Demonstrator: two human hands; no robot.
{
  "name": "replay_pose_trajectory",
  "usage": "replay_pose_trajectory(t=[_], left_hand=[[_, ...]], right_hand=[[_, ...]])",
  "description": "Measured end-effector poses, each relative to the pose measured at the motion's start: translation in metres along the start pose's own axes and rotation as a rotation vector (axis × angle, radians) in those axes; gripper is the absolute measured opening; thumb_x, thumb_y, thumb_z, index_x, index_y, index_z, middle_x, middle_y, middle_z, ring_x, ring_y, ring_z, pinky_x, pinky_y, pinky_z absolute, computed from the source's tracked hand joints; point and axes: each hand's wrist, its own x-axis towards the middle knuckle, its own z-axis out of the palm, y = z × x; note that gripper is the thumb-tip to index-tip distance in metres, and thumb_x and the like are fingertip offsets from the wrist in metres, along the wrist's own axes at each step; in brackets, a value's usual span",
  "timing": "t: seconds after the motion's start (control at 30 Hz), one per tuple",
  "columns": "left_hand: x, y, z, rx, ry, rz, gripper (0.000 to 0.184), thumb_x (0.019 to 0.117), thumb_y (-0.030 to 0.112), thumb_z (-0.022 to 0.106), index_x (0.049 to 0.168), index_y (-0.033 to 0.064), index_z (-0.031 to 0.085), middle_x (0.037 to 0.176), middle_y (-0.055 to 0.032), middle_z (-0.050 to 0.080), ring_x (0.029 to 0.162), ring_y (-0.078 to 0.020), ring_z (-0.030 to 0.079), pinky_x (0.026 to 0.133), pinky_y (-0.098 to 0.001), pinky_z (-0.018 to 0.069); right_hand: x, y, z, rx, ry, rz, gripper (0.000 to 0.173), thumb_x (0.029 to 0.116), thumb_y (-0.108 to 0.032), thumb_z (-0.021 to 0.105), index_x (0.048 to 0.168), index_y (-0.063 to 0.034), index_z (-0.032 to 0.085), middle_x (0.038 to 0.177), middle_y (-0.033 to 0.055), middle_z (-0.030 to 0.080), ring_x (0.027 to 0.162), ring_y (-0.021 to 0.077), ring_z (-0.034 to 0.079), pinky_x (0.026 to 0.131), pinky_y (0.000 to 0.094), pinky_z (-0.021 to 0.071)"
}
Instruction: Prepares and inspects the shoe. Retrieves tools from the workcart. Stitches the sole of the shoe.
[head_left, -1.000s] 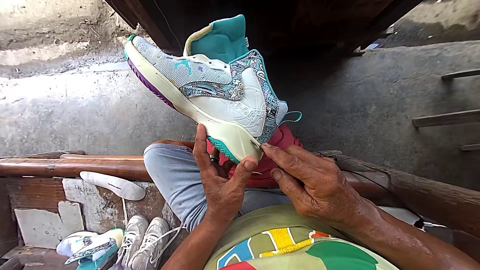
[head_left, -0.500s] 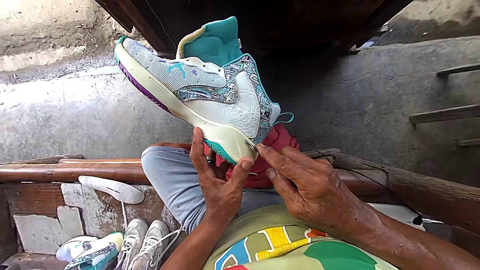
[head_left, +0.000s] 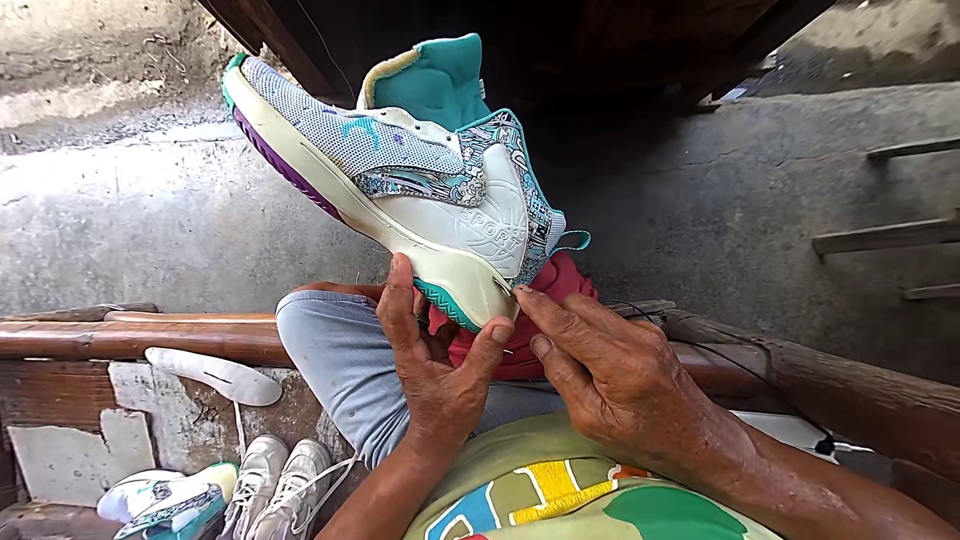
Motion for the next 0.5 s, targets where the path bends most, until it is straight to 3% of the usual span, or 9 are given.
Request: replay_pose_trajectory(t=[0.5], left_hand=[[0.000,-0.002,-0.002,0.020,-0.001,-0.004,0.099,0.0823,0.012,0.086,0.161,0.0263,0.028,0.159,-0.0111,0.032,0.128,-0.0262,0.058,0.097,-0.0423,0.0602]], right_hand=[[0.012,-0.001,-0.011,-0.032,-0.067,-0.022,0.040,0.1026,-0.014,0.049,0.138,-0.0026,0.064,0.084,0.0037,0.058,0.066,0.0087,0.050,0.054,0.0219,0.0390]])
